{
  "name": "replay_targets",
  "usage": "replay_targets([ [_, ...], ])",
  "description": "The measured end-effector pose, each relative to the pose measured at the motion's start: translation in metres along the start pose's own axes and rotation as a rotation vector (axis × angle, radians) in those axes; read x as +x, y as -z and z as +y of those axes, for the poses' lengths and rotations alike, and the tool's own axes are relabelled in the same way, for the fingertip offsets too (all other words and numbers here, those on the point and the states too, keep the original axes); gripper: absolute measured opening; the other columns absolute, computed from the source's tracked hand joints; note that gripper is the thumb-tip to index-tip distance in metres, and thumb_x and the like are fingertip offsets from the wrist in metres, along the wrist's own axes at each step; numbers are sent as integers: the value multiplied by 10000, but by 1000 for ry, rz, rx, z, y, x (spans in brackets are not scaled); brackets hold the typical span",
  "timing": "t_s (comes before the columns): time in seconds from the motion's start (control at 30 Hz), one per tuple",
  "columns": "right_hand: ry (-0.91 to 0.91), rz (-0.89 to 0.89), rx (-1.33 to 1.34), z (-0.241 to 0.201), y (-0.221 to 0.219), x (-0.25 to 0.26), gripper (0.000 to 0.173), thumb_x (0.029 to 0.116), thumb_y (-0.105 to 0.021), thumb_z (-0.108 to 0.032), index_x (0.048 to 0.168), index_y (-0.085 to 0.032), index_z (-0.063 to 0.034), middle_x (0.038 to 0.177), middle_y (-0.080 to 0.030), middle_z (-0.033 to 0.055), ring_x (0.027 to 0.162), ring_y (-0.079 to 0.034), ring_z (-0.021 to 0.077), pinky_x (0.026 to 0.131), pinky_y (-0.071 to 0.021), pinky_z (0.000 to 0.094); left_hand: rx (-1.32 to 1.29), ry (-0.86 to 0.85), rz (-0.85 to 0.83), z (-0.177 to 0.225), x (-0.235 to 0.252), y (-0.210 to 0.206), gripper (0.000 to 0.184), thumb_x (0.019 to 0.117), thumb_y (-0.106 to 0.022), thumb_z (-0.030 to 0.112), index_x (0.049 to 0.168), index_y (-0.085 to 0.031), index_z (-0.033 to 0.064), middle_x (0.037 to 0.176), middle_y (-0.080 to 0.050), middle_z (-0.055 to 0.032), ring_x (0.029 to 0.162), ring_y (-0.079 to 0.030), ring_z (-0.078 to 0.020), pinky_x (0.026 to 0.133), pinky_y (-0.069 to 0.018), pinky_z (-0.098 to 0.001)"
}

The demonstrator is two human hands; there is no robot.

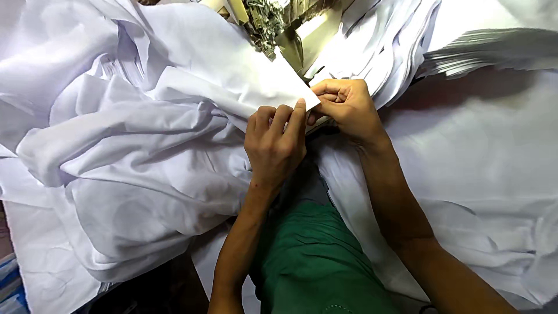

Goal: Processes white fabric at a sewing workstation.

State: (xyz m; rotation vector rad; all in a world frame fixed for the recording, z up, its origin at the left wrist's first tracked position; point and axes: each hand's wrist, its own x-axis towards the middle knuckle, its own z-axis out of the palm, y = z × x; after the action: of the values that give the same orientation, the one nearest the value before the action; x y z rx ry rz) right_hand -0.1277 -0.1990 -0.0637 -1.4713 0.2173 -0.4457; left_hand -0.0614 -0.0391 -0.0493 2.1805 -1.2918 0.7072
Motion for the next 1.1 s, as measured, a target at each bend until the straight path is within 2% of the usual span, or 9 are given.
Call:
replay_targets([
  [0.23,-8,-41,25,2,3,-2,178,1019,-534,-20,1094,-684,40,826,-732,27,700,-708,80,705,-628,253,81,-12,2,7,-12,-6,238,945,-681,136,1150,-775,60,904,-713,-79,884,-640,-238,799,-494,-354],
  [0.33,-30,-58,55,1,5,-4,337,1075,-409,-163,1060,-697,12,828,-722,25,717,-697,102,720,-615,291,148,-6,-31,13,-12,-6,242,964,-645,151,1155,-773,75,927,-716,-70,910,-635,-242,824,-473,-372],
  [0.53,32,106,-122,2,-7,5,113,965,-715,-136,926,-713,-31,710,-695,-13,566,-633,28,537,-552,187,190,-5,-47,19,-11,-12,232,965,-628,224,1098,-760,87,1036,-701,-81,1048,-610,-269,1004,-401,-450],
  [0.67,75,126,-148,4,-7,3,90,967,-705,-121,939,-710,-35,753,-701,-11,608,-646,22,576,-563,184,185,1,-73,19,-9,-16,397,964,-646,315,1278,-658,71,1374,-572,-164,1328,-477,-352,1127,-288,-559],
  [0.77,78,147,-126,2,-10,-1,84,969,-701,-111,945,-710,-31,759,-702,-16,602,-640,22,569,-560,182,196,-6,-153,11,2,-1,484,933,-623,210,1386,-557,54,1473,-492,-207,1399,-401,-413,1116,-273,-608],
  [0.83,66,167,-137,-1,-14,-4,97,965,-715,-141,952,-716,-44,737,-695,-31,580,-622,13,539,-536,173,204,43,-253,-1,6,12,727,838,-691,156,1506,-440,21,1508,-456,-238,1424,-398,-422,1136,-277,-630],
  [0.93,80,198,-198,-3,-19,-13,122,976,-712,-168,1042,-697,-67,704,-669,-21,515,-571,27,466,-485,167,245,132,-278,-27,-3,18,914,738,-751,103,1569,-374,43,1607,-379,-199,1465,-382,-379,1113,-356,-577],
  [1.03,140,196,-204,3,-22,-21,320,983,-689,-124,1273,-556,-111,687,-661,1,463,-556,63,404,-463,185,241,139,-231,-47,-21,14,960,756,-735,151,1621,-319,162,1676,-298,-95,1529,-303,-282,1174,-280,-564],
  [1.1,193,213,-244,11,-22,-21,319,981,-688,-122,1288,-604,-110,719,-668,5,483,-558,66,420,-469,193,214,144,-206,-55,-28,13,1005,723,-752,176,1625,-310,194,1686,-271,-97,1543,-275,-282,1183,-278,-586],
])
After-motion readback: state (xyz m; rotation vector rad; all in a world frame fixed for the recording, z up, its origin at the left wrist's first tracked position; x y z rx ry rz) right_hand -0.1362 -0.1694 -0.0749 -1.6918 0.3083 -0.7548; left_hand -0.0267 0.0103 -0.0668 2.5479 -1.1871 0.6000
